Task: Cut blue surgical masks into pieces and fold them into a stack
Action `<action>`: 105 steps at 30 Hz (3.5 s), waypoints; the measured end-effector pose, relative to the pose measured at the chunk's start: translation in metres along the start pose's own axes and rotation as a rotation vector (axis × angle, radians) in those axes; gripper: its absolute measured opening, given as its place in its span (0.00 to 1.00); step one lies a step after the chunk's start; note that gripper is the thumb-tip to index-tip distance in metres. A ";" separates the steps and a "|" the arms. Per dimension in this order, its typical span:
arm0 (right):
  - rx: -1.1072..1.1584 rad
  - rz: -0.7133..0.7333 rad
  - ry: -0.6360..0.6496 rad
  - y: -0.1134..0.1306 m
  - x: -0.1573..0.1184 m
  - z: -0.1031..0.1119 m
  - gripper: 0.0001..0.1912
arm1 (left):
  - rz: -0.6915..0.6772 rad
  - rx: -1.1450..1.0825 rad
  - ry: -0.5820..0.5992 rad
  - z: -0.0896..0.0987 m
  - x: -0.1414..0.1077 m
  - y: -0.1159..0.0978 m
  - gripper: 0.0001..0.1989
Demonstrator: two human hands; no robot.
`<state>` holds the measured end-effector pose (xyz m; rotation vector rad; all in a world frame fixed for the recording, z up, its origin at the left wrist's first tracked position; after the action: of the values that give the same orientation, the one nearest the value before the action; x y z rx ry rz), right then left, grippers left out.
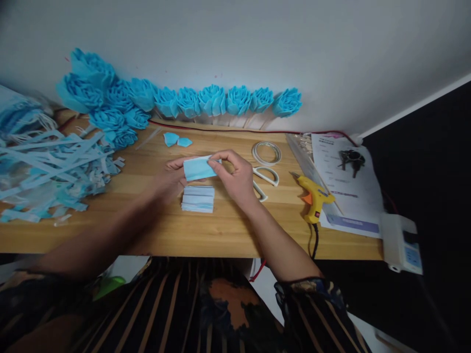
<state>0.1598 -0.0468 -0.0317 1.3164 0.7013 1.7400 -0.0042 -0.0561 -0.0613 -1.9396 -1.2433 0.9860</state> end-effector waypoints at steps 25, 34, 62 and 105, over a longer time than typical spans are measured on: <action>-0.016 0.033 0.030 0.000 -0.002 -0.001 0.18 | -0.190 0.375 -0.115 0.004 -0.004 -0.016 0.03; -0.075 0.072 0.050 0.007 -0.003 -0.002 0.17 | -0.273 0.596 -0.116 -0.003 -0.008 -0.022 0.02; -0.069 0.083 0.128 0.003 0.000 -0.003 0.31 | -0.355 0.443 -0.046 0.011 0.006 -0.019 0.12; -0.136 -0.006 0.166 -0.005 0.002 -0.007 0.28 | -0.131 0.357 -0.064 0.016 0.009 -0.015 0.16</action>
<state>0.1538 -0.0424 -0.0370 1.0864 0.6648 1.8732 -0.0226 -0.0401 -0.0598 -1.5446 -1.1247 1.1226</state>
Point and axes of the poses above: each hand's wrist, its own x-axis towards the middle knuckle, its own z-axis out of the back of the hand, y = z × x, the point moved 5 cm from there along x, towards the middle knuckle, and after that the axes turned 6 degrees about z, right-handed, at the moved point
